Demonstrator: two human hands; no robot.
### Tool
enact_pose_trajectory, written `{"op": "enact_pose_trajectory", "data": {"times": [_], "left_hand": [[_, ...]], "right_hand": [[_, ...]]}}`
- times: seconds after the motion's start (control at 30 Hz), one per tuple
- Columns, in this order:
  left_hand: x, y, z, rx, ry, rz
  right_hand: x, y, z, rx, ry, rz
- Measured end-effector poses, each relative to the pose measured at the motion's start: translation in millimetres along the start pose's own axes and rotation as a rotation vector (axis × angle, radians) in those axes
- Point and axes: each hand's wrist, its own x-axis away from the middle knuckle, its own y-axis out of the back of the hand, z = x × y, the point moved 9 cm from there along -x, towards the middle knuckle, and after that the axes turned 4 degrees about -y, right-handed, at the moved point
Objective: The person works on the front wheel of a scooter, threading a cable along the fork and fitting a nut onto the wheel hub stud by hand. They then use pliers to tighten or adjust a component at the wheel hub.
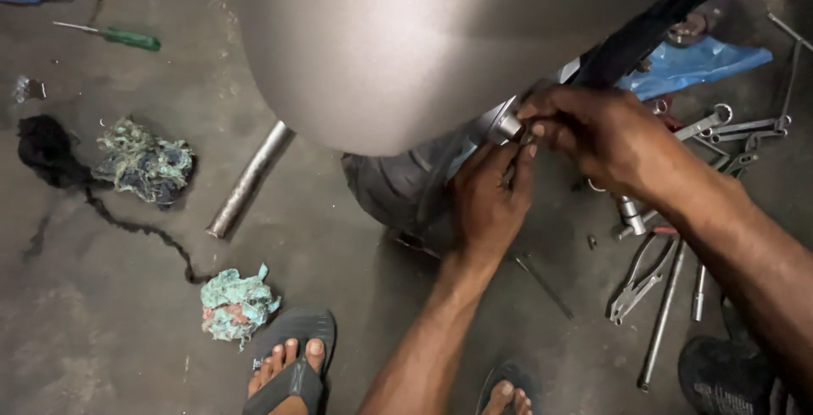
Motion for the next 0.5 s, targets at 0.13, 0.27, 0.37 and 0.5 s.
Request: {"op": "enact_pose_trajectory", "data": {"times": [0.13,0.27,0.37,0.5], "left_hand": [[9,-12,18,-0.032,0.004,0.050],[-2,7,-8,-0.093,-0.037,-0.041],[-4,1,5,-0.173,0.050,0.007],[-10,5,-8,-0.052,-0.039,0.025]], "right_hand": [[4,-1,-2,0.044,-0.090,0.017],[8,-2,-4,0.083,0.017,-0.033],[14,-6,-17,0.020,0.033,-0.043],[7,-5,-17,0.080,-0.081,-0.010]]}}
